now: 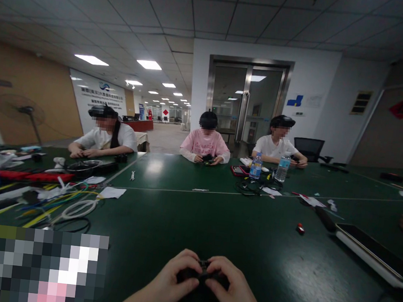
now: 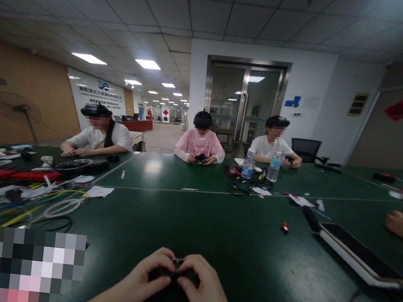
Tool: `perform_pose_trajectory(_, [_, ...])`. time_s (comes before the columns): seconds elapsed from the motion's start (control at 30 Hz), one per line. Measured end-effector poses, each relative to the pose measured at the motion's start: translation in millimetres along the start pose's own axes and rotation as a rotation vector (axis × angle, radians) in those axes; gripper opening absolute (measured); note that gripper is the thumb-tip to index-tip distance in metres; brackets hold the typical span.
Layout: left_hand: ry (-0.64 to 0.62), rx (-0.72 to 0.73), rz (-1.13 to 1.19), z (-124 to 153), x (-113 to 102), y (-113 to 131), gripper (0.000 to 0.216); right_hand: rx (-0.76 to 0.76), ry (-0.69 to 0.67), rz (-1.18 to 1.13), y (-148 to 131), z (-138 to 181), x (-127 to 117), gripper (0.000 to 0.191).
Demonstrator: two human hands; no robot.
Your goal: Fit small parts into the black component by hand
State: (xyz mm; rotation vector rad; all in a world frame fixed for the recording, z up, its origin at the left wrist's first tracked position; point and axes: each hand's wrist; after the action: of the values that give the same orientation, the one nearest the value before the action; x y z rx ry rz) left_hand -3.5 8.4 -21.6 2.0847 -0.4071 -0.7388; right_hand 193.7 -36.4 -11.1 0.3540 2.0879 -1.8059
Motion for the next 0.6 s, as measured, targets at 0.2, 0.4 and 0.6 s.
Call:
perform_pose_trajectory(0.2, [-0.008,-0.011,0.01,-0.5,0.4,0.0,0.017,0.018,-0.01,0.004,-2.5,-0.2,0.0,0.016])
perform_pose_trajectory(0.4, [0.008,0.016,0.006,0.8,1.5,-4.4,0.017,0.024,-0.02,0.03,1.0,-2.1,0.6,0.015])
perform_pose_trajectory(0.6, [0.002,0.01,-0.012,1.2,1.1,-4.4,0.016,0.019,-0.024,0.031,1.1,-1.4,0.2,0.015])
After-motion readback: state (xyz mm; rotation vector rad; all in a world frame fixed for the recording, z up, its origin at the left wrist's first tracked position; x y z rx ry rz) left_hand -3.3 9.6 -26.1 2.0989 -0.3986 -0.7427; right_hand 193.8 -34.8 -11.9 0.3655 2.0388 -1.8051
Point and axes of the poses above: each hand's wrist, its own z-axis away from the middle knuckle, its own x-axis out of the palm, y = z × x, and after that the axes turned 9 degrees about x, right-handed
